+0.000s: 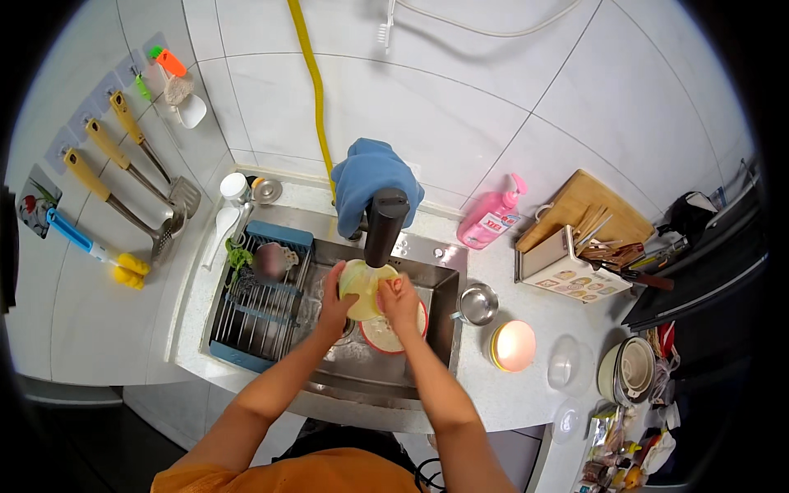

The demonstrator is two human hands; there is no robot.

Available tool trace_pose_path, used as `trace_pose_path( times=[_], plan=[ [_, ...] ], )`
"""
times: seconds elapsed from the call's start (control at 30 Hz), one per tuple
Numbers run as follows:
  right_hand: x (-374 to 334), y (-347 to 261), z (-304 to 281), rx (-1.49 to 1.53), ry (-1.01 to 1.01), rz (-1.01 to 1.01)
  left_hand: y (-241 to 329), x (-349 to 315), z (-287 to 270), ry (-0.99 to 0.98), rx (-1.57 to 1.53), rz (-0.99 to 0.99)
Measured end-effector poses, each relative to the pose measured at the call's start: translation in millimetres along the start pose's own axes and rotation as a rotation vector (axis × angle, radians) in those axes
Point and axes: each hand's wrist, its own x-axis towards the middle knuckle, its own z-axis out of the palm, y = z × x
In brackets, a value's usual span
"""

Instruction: The person washes several bowls and a plate in a kitchen sink using a yellow sponge and water, then places the items into a drying rack or a drawer.

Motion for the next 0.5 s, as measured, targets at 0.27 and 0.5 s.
trace_pose_path(
  times=[0.27,0.5],
  plan=[
    [26.7,-43.8,-43.6,-0.634,-0.193,-0.487,27.1,10.4,10.2,-0.266,-0.525,-0.538],
    [13.4,-16.3,-63.1,-0.428,-0.136,-0.207,22.9,4.1,12.5,-0.15,-0.837,-0.61]
  ],
)
